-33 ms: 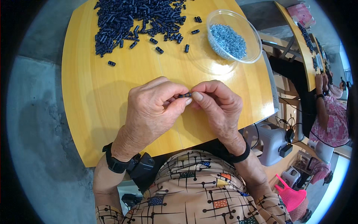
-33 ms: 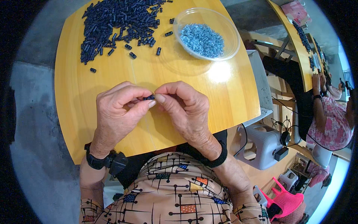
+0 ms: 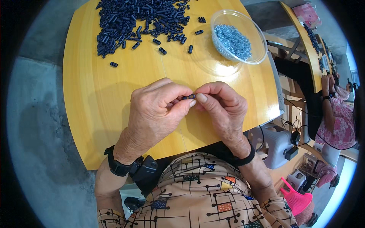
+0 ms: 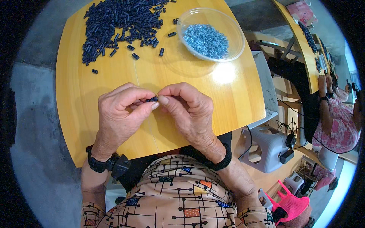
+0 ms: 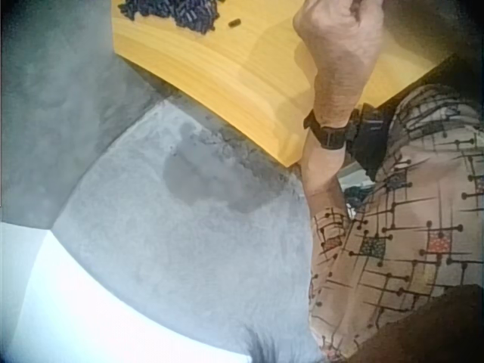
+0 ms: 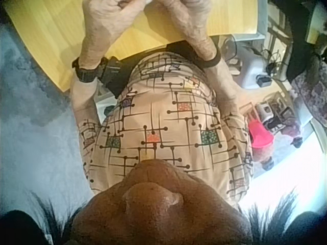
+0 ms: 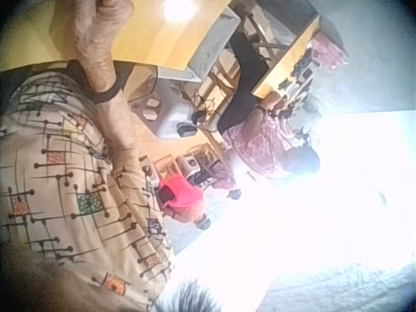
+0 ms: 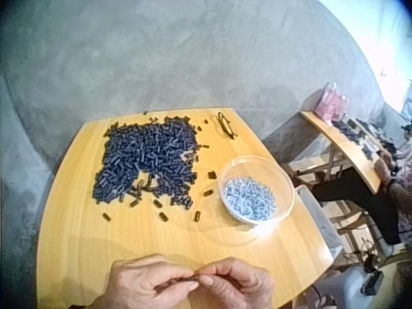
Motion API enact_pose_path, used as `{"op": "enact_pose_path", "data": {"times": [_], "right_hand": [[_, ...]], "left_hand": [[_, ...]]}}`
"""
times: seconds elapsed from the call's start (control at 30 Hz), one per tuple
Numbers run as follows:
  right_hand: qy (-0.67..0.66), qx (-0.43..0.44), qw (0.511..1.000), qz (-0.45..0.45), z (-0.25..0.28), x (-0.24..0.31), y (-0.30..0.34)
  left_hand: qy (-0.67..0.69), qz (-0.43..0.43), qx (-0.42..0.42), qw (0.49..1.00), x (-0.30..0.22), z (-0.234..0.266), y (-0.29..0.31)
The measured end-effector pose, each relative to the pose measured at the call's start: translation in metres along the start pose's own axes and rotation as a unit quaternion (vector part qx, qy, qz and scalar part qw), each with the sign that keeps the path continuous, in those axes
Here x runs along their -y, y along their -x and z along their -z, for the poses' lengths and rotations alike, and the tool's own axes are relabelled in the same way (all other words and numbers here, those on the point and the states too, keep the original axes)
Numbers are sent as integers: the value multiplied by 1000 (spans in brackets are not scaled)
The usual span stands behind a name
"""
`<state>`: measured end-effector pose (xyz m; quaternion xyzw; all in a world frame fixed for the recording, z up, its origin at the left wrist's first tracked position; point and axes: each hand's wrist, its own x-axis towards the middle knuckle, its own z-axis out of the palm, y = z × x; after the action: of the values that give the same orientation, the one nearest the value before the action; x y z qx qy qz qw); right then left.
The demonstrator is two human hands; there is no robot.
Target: Assembling small blue and black plastic components into finished units by hand at a table.
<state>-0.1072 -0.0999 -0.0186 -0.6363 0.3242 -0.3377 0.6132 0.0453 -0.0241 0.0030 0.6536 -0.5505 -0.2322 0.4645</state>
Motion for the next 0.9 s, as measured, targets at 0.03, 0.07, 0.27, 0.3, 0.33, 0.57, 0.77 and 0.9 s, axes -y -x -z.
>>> {"op": "enact_pose_path", "data": {"times": [0.03, 0.07, 0.27, 0.3, 0.33, 0.57, 0.77, 0.9], "right_hand": [[0, 0, 1000, 0, 0, 0, 0], [5, -2, 1000, -2, -1, -1, 0], [-42, -2, 999, -23, -2, 0, 0], [-53, -4, 998, -31, -2, 0, 0], [-54, -4, 998, -31, -2, 0, 1], [-45, -18, 999, -3, -3, -3, 0], [-72, -23, 997, -15, -2, -3, -1], [-78, -8, 997, -18, -1, -3, -1]], "left_hand": [[2, 0, -2, 1000, 0, 0, 0], [2, 0, -2, 1000, 0, -1, 0], [27, 5, -14, 1000, -2, -4, 0], [39, 14, -15, 999, -2, -4, 0], [50, 22, -16, 998, -2, -5, 0], [59, 44, -8, 997, -1, -3, 0], [88, 75, 8, 993, 5, -4, 0], [90, 78, -3, 993, 2, -5, -1]]}}
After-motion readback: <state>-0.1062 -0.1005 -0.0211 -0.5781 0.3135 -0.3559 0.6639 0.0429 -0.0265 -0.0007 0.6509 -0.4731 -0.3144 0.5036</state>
